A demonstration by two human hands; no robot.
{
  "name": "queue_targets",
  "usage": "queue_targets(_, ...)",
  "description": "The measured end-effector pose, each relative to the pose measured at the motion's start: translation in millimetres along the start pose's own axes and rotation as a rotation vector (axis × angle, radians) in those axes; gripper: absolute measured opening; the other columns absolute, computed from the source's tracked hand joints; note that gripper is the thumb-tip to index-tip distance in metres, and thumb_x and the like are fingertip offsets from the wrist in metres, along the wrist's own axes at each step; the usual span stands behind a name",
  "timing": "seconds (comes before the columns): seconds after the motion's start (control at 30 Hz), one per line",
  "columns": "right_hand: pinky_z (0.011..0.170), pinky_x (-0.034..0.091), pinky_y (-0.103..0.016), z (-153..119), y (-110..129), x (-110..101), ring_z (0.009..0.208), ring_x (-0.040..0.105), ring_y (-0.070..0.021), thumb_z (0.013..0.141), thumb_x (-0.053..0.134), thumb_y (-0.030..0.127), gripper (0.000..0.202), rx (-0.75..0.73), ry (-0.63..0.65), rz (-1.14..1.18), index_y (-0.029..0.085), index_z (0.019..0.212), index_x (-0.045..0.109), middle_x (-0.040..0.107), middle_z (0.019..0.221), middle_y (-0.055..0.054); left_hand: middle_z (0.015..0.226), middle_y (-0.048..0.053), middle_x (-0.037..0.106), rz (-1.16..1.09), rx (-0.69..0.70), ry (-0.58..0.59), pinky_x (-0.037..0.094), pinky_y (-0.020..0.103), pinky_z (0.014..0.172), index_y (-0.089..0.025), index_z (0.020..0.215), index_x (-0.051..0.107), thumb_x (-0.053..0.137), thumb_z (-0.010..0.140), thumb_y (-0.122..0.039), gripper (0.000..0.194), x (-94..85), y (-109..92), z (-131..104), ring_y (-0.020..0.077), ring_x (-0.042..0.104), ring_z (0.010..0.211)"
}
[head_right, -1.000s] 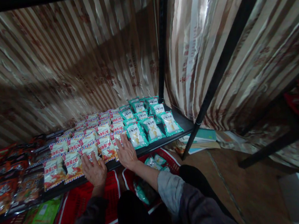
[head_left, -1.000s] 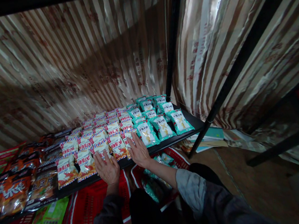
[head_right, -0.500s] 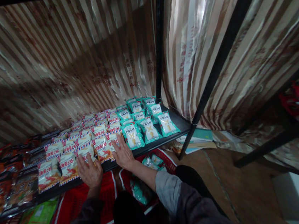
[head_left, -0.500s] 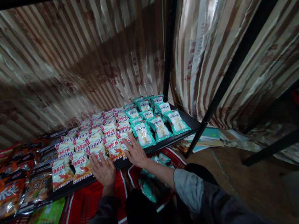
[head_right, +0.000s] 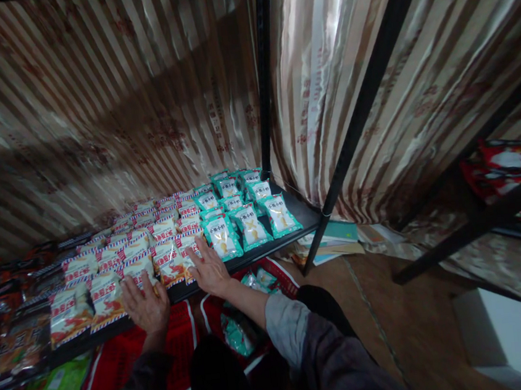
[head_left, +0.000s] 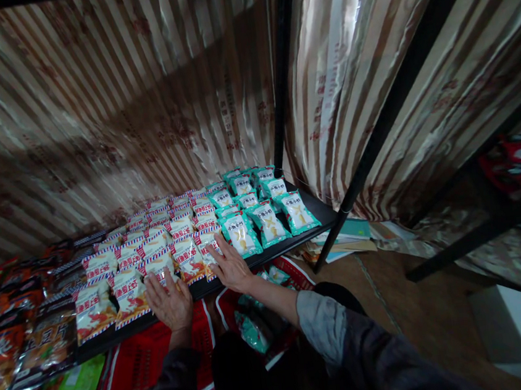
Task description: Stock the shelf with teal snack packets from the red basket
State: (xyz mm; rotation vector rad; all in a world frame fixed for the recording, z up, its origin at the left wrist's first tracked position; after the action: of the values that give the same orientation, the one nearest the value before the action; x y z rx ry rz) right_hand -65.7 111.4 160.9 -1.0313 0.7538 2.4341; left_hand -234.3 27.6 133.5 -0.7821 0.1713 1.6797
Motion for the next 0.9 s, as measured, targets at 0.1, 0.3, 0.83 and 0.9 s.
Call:
queue_targets(0.1,0.106,0.029,-0.048,-1,0,-3,0.138,0.01,-0.0287,0.086,0.047,0.029,0.056,-0.013,0.005,-0.01,0.015,0.138,0.031,0.009,0.151,-0.015,0.147,0.017,0.022,-0.004,0.032,0.012,0.018,0.058,0.105,-0.018,0.133,0.04,0.049,0.084,-0.031,0.052,-1.1,0,0,0.0317,0.014,0.137)
queue_targets(0.3,0.107,0.028,-0.048,-11,0,-14,0.138,0.009,-0.0267,0.089,0.041,0.035,0.054,-0.01,0.007,-0.012,0.017,0.139,0.029,0.01,0.151,-0.014,0.147,0.017,0.023,-0.016,0.058,0.014,0.017,0.056,0.106,-0.017,0.131,0.041,0.048,0.085,-0.031,0.049,-6.5,-3,2,0.03,0.013,0.137)
queue_targets(0.83,0.103,0.029,-0.053,-48,-116,-91,0.135,0.021,-0.031,0.092,0.029,0.031,0.049,0.421,-0.24,-0.089,0.014,0.137,0.032,0.02,0.147,-0.017,0.145,0.02,0.026,-0.344,0.149,0.068,0.023,0.052,0.107,-0.01,0.135,0.033,0.042,0.085,-0.019,0.051,-35.9,-120,-64,0.0292,0.014,0.137)
queue_targets(0.9,0.103,0.031,-0.051,-50,-119,-88,0.133,0.025,-0.0306,0.092,0.028,0.033,0.049,0.41,-0.203,-0.064,0.012,0.136,0.034,0.026,0.144,-0.019,0.144,0.02,0.028,-0.375,0.144,0.068,0.025,0.051,0.107,-0.01,0.133,0.035,0.041,0.085,-0.019,0.049,-34.6,-138,-77,0.0284,0.016,0.137)
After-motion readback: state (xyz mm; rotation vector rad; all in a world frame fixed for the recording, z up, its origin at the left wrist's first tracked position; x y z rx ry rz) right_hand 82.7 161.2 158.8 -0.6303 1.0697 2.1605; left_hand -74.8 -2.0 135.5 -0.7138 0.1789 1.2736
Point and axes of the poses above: each hand's wrist, its own z-axis towards the middle knuckle, its own x-axis out of the palm, y = z × x, the point moved 2 cm from there along z, towards the middle knuckle
